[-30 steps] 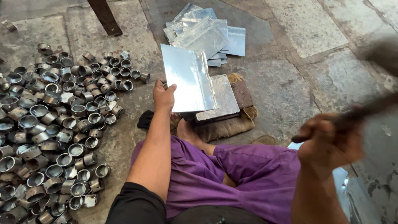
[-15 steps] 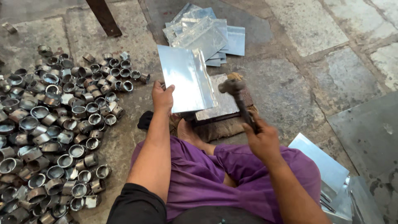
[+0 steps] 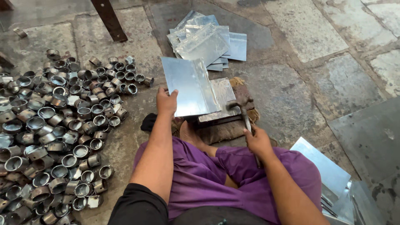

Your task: The person sits on the floor and repeatedly hammers a rectangular metal sheet placed on a wooden block. They hold the sheet with one hand and strike it with a hammer in the other, occasionally flipping the sheet over to work on different areas.

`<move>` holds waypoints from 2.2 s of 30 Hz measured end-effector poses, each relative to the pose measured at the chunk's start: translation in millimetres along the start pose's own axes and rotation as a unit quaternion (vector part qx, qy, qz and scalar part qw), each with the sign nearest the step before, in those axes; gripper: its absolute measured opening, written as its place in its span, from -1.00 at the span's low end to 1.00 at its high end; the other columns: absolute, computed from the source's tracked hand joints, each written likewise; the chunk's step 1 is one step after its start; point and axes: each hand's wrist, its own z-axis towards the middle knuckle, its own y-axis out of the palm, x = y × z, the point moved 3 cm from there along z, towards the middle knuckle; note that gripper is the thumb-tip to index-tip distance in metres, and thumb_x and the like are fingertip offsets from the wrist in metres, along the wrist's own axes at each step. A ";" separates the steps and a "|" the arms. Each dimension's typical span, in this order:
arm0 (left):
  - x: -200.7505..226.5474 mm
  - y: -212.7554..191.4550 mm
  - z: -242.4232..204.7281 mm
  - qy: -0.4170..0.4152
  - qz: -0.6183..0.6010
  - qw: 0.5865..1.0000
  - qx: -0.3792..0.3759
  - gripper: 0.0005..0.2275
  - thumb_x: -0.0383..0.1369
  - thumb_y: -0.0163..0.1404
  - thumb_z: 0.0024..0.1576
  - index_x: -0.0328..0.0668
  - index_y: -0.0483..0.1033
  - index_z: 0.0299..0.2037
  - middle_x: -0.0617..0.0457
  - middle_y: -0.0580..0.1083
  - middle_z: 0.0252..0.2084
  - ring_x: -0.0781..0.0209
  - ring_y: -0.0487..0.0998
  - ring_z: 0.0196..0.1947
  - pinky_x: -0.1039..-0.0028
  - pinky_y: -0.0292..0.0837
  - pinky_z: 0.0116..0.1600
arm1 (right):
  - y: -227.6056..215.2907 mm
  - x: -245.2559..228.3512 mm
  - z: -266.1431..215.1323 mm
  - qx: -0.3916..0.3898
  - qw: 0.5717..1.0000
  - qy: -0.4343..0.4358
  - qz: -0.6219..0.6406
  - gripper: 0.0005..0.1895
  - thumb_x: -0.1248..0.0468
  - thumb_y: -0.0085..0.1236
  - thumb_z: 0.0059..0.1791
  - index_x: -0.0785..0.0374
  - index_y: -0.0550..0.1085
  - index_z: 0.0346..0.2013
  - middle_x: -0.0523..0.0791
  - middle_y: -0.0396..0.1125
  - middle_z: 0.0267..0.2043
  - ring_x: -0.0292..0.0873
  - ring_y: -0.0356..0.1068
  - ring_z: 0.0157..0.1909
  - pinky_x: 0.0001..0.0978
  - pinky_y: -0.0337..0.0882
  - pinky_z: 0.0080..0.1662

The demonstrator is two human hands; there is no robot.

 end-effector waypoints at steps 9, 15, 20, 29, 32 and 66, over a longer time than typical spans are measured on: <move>28.5 4.0 -22.3 0.155 -0.154 0.972 -0.088 -0.79 -0.45 0.06 0.28 -0.37 0.37 0.04 -0.03 0.55 -0.19 0.30 0.44 -0.30 0.41 0.37 -0.18 | 2.4 13.2 7.1 -0.034 0.962 0.155 0.223 -0.85 0.25 0.09 0.07 0.25 0.37 -0.14 -0.19 0.16 -0.57 -0.30 0.10 -0.66 -0.38 0.15 -0.59; 38.4 1.0 -31.2 0.295 0.137 0.942 -0.076 -0.94 -0.47 0.04 0.28 -0.19 0.50 -0.09 -0.08 0.63 -0.14 0.12 0.71 -0.12 0.41 0.54 -0.05 | 4.2 20.0 12.3 -0.025 0.962 0.146 0.229 -0.84 0.23 0.09 0.07 0.25 0.35 -0.19 -0.18 0.17 -0.57 -0.27 0.15 -0.65 -0.37 0.19 -0.59; 12.3 4.2 -24.9 0.387 0.288 0.871 -0.088 -0.74 -0.54 0.00 0.12 -0.12 0.54 0.00 -0.06 0.57 0.12 -0.10 0.55 0.20 0.24 0.43 0.22 | 5.5 28.1 20.6 -0.020 0.953 0.159 0.257 -0.84 0.22 0.08 0.08 0.25 0.35 -0.19 -0.17 0.19 -0.57 -0.26 0.16 -0.64 -0.38 0.18 -0.59; -28.3 3.8 -21.7 -0.118 0.199 0.972 -0.051 -0.60 -0.17 0.04 0.23 -0.37 0.50 0.12 -0.29 0.56 -0.02 -0.24 0.60 -0.04 0.11 0.46 0.00 | 8.8 41.0 30.4 -0.024 0.957 0.142 0.253 -0.84 0.26 0.07 0.07 0.31 0.38 -0.19 -0.14 0.22 -0.55 -0.26 0.19 -0.62 -0.37 0.24 -0.57; -48.6 22.4 -29.7 -0.121 0.249 0.952 -0.131 -0.60 -0.14 0.15 0.18 -0.38 0.56 0.01 -0.22 0.58 -0.15 -0.09 0.61 -0.16 0.18 0.49 -0.07 | 12.2 50.1 37.3 -0.031 0.951 0.138 0.275 -0.86 0.33 0.06 0.06 0.38 0.39 -0.18 -0.11 0.27 -0.53 -0.23 0.26 -0.60 -0.35 0.33 -0.53; 5.4 16.6 -18.7 -0.127 0.154 0.977 0.070 -0.45 -0.08 0.25 0.00 -0.32 0.39 0.05 -0.25 0.57 -0.02 -0.20 0.63 -0.03 0.17 0.51 0.04 | 17.1 -90.4 -49.9 0.088 0.929 -0.348 -0.086 -0.61 0.36 0.15 0.04 0.27 0.46 0.18 0.00 0.42 -0.28 -0.09 0.41 -0.29 -0.29 0.44 -0.22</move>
